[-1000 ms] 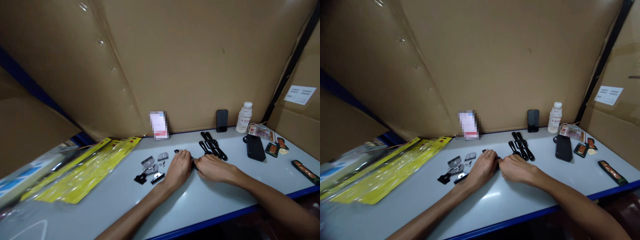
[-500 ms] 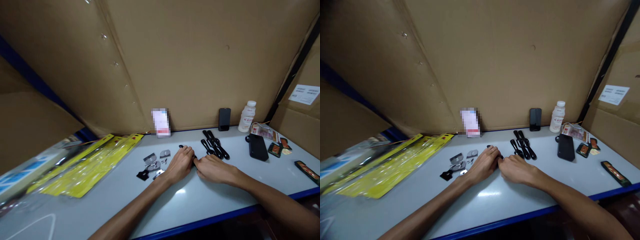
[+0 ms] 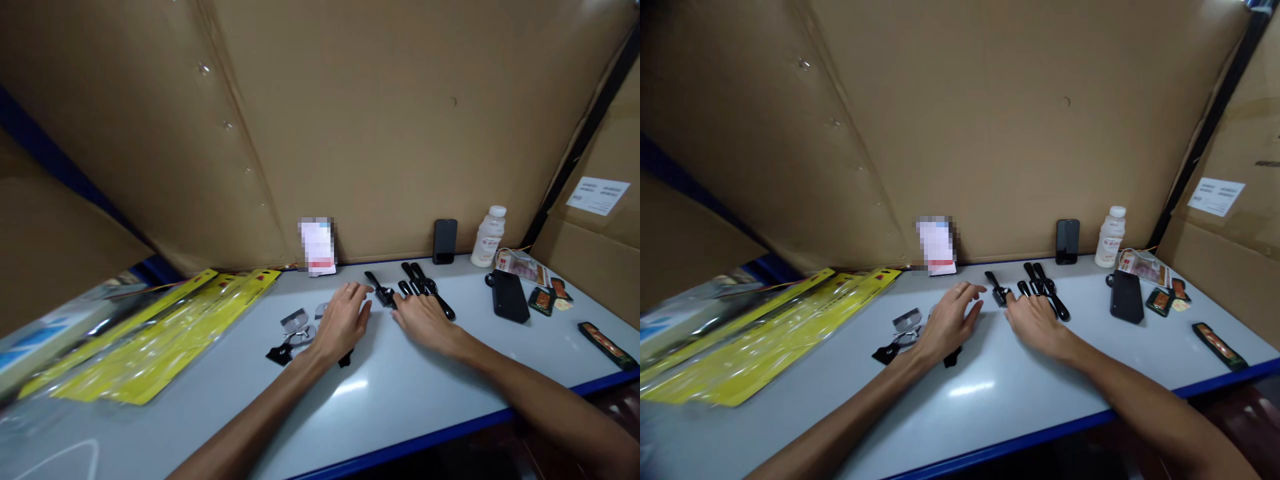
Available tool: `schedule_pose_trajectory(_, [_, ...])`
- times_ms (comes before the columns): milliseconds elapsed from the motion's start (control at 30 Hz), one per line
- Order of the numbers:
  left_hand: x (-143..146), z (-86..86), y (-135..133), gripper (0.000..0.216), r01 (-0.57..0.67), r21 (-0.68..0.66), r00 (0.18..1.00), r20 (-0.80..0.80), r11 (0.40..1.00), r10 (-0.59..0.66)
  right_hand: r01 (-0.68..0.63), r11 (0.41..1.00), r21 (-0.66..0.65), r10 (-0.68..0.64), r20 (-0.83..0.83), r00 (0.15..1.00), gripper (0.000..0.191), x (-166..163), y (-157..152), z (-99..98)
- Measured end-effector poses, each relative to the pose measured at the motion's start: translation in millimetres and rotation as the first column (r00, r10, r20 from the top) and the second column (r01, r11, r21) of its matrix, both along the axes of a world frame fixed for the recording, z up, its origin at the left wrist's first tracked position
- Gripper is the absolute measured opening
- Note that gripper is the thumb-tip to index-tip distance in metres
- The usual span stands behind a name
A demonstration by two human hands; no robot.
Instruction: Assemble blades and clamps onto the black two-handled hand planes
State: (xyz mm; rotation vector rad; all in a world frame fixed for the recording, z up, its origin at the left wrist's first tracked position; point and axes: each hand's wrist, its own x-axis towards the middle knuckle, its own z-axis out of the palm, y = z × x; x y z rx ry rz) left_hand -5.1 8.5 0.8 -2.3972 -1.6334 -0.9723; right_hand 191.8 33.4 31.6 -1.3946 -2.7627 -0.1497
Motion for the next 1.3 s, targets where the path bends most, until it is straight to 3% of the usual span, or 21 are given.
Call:
schedule_pose_trajectory(133, [-11.9,5.9,3.8,0.022,-0.075,0.029,0.996,-0.039,0.997,0.076,0.191,0.981,0.042,-0.188,-0.055,0.981,0.034,17.6,23.8,16.7])
schedule_pose_trajectory(233, [-26.5,12.4,7.9,0.023,-0.125,0.074,0.991,-0.048,0.989,0.128,0.253,0.966,0.045,-0.252,-0.021,0.967,0.034,33.9,31.5,30.7])
schedule_pose_trajectory(367, [-47.0,18.8,13.6,0.023,-0.192,0.119,0.98,-0.036,0.974,0.197,0.175,0.979,-0.109,-0.164,0.107,0.981,0.033,44.0,24.0,39.9])
schedule_pose_trajectory(533, [-55.2,18.9,17.3,0.023,-0.228,0.141,0.971,-0.046,0.964,0.236,0.14,0.938,-0.316,-0.051,0.275,0.96,0.033,39.0,8.6,39.4])
schedule_pose_trajectory(700, [-54.6,18.3,17.4,0.023,-0.226,0.117,0.97,-0.07,0.967,0.235,0.158,0.931,-0.329,-0.071,0.261,0.963,0.021,35.5,12.0,35.6])
schedule_pose_trajectory(900, [-49.1,12.6,17.5,0.025,-0.199,-0.038,0.972,-0.133,0.979,0.192,0.128,0.929,-0.347,-0.041,0.247,0.968,0.022,38.4,16.7,33.5])
schedule_pose_trajectory(1100, [-37.7,6.5,16.4,0.024,-0.15,-0.072,0.972,-0.191,0.986,0.134,0.154,0.902,-0.404,-0.084,0.186,0.979,0.024,34.9,15.6,32.5])
schedule_pose_trajectory(1300, [-38.3,7.8,14.3,0.023,-0.138,-0.085,0.978,-0.171,0.987,0.122,0.213,0.929,-0.301,-0.189,0.108,0.976,0.015,38.4,27.4,29.7])
